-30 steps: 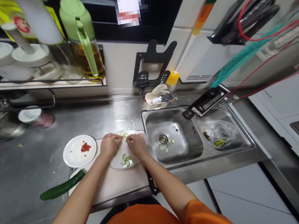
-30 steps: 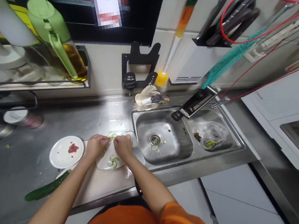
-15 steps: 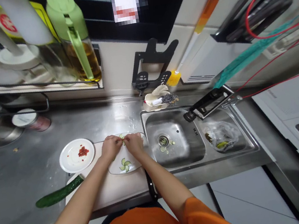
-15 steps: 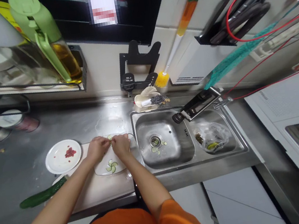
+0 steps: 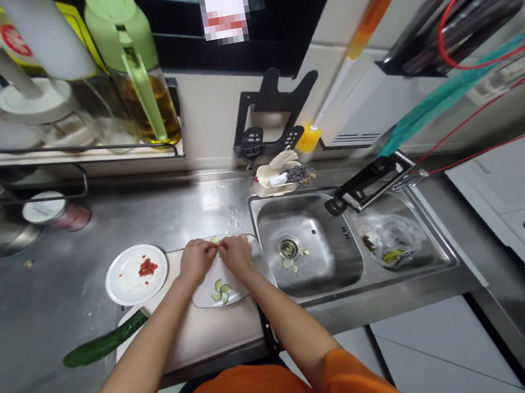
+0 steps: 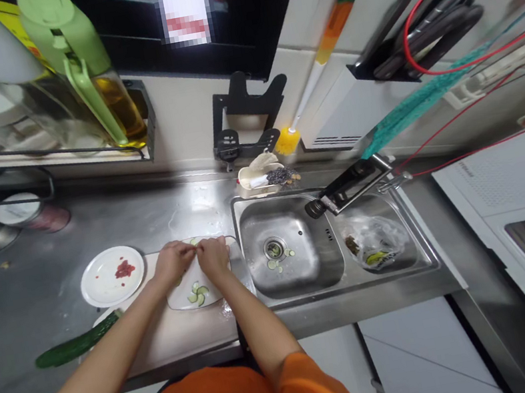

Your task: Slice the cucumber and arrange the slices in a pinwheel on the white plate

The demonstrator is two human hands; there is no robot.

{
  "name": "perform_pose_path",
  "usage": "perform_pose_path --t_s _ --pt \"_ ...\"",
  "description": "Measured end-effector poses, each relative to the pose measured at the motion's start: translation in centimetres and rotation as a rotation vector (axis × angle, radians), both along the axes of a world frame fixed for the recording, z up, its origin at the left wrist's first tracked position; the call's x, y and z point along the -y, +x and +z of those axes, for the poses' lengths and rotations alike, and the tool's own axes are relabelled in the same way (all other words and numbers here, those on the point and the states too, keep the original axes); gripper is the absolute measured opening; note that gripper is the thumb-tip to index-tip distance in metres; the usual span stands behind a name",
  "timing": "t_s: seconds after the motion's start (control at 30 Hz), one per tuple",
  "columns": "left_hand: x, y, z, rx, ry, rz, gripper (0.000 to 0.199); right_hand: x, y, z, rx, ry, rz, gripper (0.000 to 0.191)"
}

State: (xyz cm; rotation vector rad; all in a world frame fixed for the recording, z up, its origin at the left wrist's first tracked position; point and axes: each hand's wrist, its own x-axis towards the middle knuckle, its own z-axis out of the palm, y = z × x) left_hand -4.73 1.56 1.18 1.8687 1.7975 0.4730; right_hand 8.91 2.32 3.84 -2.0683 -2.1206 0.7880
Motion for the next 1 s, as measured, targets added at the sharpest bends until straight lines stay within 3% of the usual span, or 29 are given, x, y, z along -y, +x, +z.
perform_pose_path --t_s 0.4,0.6,0.77,0.87,1.0 --pt "0.3 -0.4 0.5 -0.019 0.004 -0.026 0.025 0.1 0.1 0.9 0.003 -0.010 -0.011 0.021" --pt "1.5 -1.7 1.6 0.011 0.038 0.025 0.025 0.7 0.8 2.1 -0.018 -0.003 -0.047 0.018" --pt "4.5 -7.0 2.9 -0.049 0.015 0.248 0.028 2.5 1.6 2.5 -0.061 0.014 -0.055 0.018" --pt "6.1 -11.5 3.2 -0.127 -0.108 0.440 0.029 3.9 1.7 2.4 -0.086 -0.003 -0.050 0.018" --pt "7.5 -14.8 3.0 -0.238 -0.302 0.542 0.033 5.5 1.3 2.1 -0.115 -0.028 -0.042 0.018"
